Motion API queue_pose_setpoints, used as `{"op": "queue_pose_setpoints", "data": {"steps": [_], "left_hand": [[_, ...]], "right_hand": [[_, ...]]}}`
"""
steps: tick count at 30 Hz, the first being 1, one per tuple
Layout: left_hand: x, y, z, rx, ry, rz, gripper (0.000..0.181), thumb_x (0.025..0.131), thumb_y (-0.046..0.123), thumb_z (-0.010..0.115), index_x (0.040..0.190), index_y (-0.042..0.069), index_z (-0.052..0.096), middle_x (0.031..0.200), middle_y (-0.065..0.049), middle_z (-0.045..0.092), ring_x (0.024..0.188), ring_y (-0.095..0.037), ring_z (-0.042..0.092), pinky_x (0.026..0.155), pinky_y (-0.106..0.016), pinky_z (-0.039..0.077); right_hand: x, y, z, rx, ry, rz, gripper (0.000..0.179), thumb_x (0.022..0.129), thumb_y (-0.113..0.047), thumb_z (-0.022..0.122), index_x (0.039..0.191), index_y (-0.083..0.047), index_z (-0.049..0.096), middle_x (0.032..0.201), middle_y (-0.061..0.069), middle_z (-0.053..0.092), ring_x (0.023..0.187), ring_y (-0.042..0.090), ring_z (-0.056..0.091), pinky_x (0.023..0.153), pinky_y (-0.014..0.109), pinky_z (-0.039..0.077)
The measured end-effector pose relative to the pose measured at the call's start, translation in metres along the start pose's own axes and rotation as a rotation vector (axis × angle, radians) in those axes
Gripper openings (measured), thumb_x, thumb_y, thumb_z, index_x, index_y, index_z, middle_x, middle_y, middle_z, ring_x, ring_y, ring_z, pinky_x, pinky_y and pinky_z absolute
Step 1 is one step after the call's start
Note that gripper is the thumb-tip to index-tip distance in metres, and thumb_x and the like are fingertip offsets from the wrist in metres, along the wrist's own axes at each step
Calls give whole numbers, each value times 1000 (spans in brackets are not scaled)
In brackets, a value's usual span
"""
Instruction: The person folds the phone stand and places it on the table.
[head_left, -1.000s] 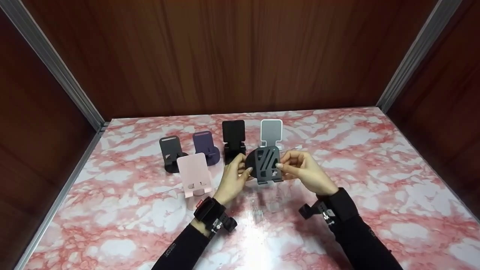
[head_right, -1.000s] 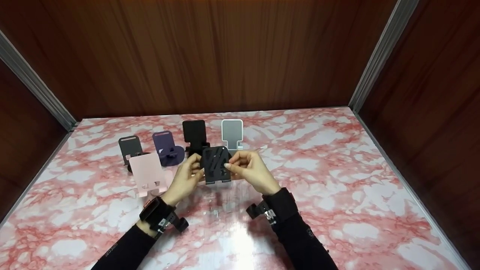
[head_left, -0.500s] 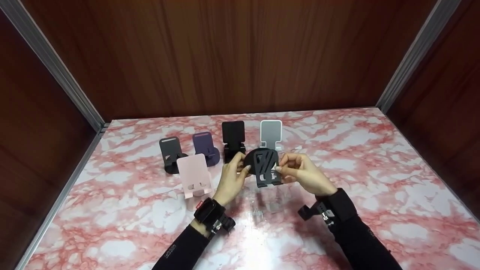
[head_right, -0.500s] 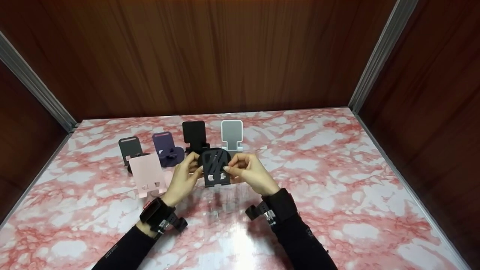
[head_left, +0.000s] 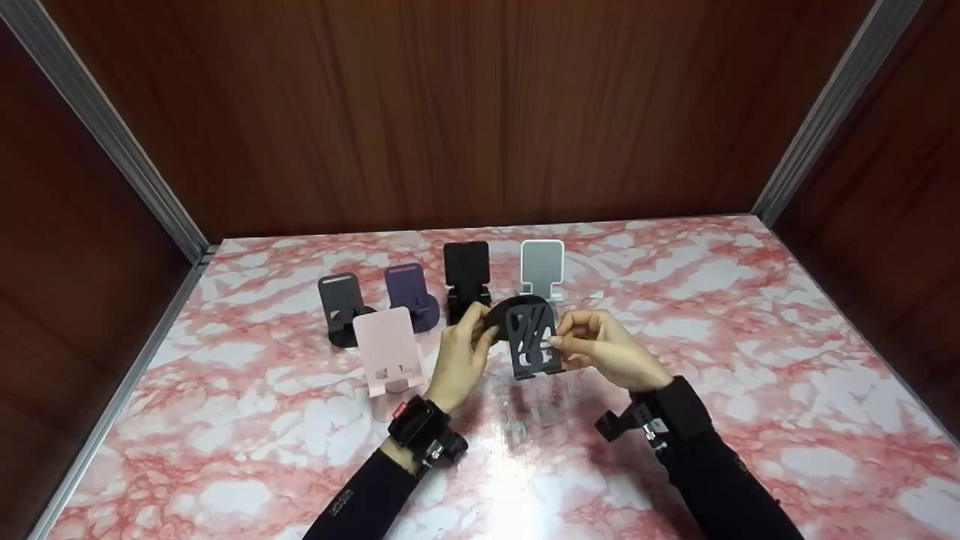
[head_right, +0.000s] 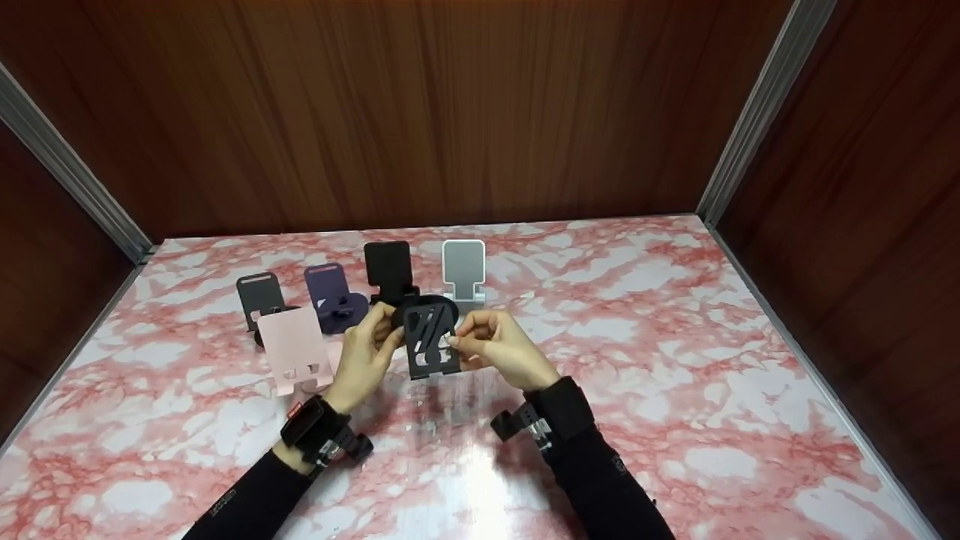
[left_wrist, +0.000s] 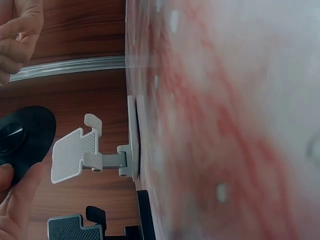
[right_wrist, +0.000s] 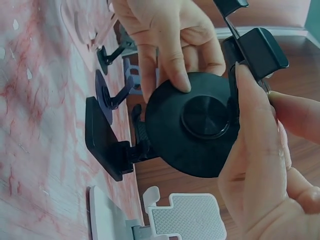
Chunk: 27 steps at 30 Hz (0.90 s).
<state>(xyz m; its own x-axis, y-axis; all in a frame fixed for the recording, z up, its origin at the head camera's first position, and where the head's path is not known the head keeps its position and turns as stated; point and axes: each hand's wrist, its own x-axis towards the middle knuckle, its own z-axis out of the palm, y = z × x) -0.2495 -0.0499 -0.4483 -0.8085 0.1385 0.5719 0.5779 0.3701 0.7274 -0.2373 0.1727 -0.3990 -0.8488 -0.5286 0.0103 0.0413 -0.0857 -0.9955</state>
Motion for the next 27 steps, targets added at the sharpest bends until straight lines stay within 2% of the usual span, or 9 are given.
{"op": "queue_pose_setpoints", "data": {"steps": [4, 15, 23, 27], "left_hand": [[0, 1, -1, 25, 14, 30, 8, 89, 4, 56, 97, 4, 54, 95, -13, 71, 88, -16, 68, 77, -21, 55], [-1, 5, 1, 72, 25, 82, 9, 89, 4, 57, 97, 5, 55, 93, -13, 71, 88, -18, 69, 77, -23, 56], [-1, 5, 4, 63, 24, 80, 9, 88, 2, 58, 95, 4, 54, 87, -10, 71, 80, -14, 67, 70, -23, 56], [-2, 4, 5, -5, -1, 44, 9, 88, 0, 57, 96, 3, 54, 90, -13, 71, 84, -16, 68, 71, -21, 56]], "right_hand": [[0, 1, -2, 6, -21, 2, 8, 87, 0, 59, 82, -6, 56, 79, 2, 62, 72, 13, 64, 68, 31, 58], [-1, 0, -6, 17, -81, 46, 10, 88, 0, 55, 82, -7, 57, 80, -1, 62, 63, 8, 59, 57, 19, 52], [-2, -1, -8, 26, -106, 66, 8, 89, -2, 54, 85, -8, 57, 81, -1, 64, 65, 8, 59, 59, 20, 51], [-3, -1, -9, 35, -104, 59, 9, 90, -2, 54, 86, -9, 58, 81, -2, 63, 67, 8, 59, 60, 21, 51]]}}
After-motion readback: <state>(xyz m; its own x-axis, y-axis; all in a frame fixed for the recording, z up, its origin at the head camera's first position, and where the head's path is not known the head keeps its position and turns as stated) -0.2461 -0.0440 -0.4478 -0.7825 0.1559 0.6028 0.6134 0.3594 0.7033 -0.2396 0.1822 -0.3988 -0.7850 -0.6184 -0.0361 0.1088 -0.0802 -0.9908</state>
